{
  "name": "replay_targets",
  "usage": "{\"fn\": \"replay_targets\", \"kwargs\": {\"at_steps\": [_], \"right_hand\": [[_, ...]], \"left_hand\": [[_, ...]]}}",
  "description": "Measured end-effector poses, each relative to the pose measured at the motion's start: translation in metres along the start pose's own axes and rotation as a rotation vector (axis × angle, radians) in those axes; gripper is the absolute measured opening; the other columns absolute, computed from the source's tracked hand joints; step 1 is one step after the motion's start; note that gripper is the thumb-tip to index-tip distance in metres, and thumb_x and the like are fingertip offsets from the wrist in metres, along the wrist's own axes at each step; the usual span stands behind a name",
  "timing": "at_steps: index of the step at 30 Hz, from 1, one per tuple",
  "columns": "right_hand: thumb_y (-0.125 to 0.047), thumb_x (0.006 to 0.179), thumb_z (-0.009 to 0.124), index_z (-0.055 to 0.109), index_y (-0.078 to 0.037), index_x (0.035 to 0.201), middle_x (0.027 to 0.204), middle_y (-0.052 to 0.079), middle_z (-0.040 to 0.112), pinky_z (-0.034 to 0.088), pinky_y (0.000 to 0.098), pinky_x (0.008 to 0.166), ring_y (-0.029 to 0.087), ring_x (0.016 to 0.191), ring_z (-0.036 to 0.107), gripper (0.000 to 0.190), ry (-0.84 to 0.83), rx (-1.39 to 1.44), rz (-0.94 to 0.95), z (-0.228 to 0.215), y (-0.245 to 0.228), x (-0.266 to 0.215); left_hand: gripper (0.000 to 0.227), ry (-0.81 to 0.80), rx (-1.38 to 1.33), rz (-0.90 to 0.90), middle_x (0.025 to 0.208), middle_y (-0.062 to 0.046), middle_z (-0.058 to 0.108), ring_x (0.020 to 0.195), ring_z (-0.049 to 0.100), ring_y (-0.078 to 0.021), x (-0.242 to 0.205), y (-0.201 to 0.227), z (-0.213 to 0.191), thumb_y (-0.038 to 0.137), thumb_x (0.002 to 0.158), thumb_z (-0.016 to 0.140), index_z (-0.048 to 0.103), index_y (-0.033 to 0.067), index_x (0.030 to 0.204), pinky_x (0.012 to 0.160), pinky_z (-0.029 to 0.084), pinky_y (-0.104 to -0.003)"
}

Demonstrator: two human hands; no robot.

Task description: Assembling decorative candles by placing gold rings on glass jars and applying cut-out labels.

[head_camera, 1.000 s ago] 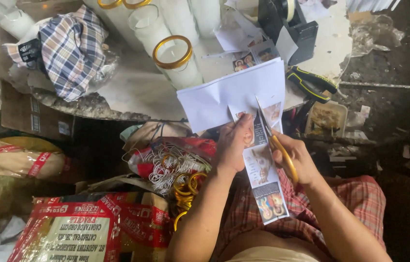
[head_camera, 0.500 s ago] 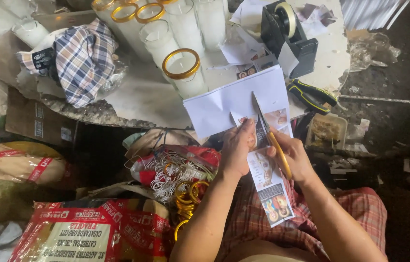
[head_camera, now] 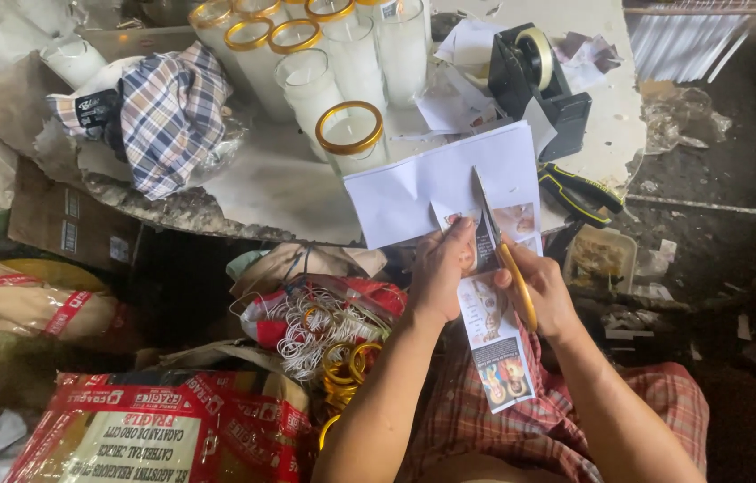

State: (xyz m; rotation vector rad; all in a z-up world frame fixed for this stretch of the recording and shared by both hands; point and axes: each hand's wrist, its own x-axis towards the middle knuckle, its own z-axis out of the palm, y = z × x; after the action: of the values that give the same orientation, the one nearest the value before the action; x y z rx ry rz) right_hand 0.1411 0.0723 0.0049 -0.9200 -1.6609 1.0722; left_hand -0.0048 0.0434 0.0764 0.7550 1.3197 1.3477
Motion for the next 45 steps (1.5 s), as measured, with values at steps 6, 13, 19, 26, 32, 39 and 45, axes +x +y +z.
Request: {"fn": "replay_targets", "kwargs": {"at_steps": [6,13,19,26,32,39,45], "right_hand": [[-0.044,0.089,0.076,0.078,-0.005,0.115,0.079,0.009,0.066,0.050,0.0372,0.068,0.015,0.078,0.055,0.047,0.027,-0.022,0.028,-0.010,0.051,-0.001],[-0.043,0.098,0.069,0.074,-0.009,0.089,0.070,0.004,0.059,0.045,0.0308,0.062,0.014,0.071,0.052,0.035,0.031,-0.023,0.050,-0.018,0.056,0.013],[-0.039,0.098,0.071,0.071,-0.008,0.080,0.065,0.005,0.056,0.044,0.0313,0.060,0.015,0.067,0.049,0.036,0.039,-0.036,0.021,-0.015,0.042,0.024],[-0.040,0.101,0.067,0.068,-0.011,0.076,0.064,0.001,0.055,0.043,0.0291,0.062,0.012,0.067,0.049,0.037,-0.007,-0.048,0.005,-0.015,0.006,0.055],[-0.036,0.106,0.063,0.063,-0.010,0.074,0.066,0.002,0.054,0.042,0.0281,0.063,0.014,0.068,0.049,0.041,0.001,-0.064,-0.061,-0.010,0.000,0.090],[-0.039,0.103,0.068,0.064,-0.013,0.070,0.056,-0.002,0.053,0.038,0.0245,0.055,0.010,0.058,0.047,0.042,0.023,-0.054,-0.021,-0.003,0.014,0.118],[-0.042,0.099,0.072,0.061,-0.013,0.066,0.049,-0.002,0.051,0.036,0.0248,0.045,0.009,0.051,0.048,0.046,0.051,0.068,0.040,0.009,-0.006,0.126]], "left_hand": [[0.050,-0.007,-0.021,0.026,0.088,-0.022,0.074,0.097,0.072,-0.0310,0.013,-0.010,0.002,0.047,0.093,0.067,0.074,-0.0025,0.094,0.092,0.053,-0.043],[0.047,-0.043,-0.025,0.035,0.072,-0.015,0.066,0.077,0.066,-0.0243,0.004,0.008,0.016,0.047,0.093,0.068,0.067,0.0021,0.078,0.076,0.053,-0.037],[0.045,-0.033,-0.102,0.043,0.068,-0.013,0.062,0.072,0.064,-0.0231,0.019,0.007,0.019,0.045,0.091,0.070,0.064,0.0035,0.075,0.071,0.052,-0.034],[0.043,-0.091,-0.138,0.091,0.065,-0.009,0.064,0.064,0.066,-0.0230,0.058,-0.014,0.010,0.047,0.094,0.070,0.065,0.0096,0.074,0.064,0.053,-0.034],[0.035,-0.052,-0.279,0.141,0.050,0.000,0.049,0.045,0.051,-0.0093,0.090,-0.008,0.013,0.033,0.090,0.073,0.062,0.0095,0.066,0.047,0.040,-0.020],[0.031,0.013,-0.266,0.078,0.050,-0.002,0.049,0.044,0.052,-0.0108,0.085,0.019,0.015,0.025,0.090,0.072,0.063,0.0047,0.069,0.048,0.042,-0.022],[0.035,0.010,-0.246,-0.055,0.067,-0.013,0.061,0.068,0.067,-0.0215,0.083,-0.009,-0.004,0.034,0.087,0.079,0.069,0.0005,0.086,0.062,0.057,-0.035]]}}
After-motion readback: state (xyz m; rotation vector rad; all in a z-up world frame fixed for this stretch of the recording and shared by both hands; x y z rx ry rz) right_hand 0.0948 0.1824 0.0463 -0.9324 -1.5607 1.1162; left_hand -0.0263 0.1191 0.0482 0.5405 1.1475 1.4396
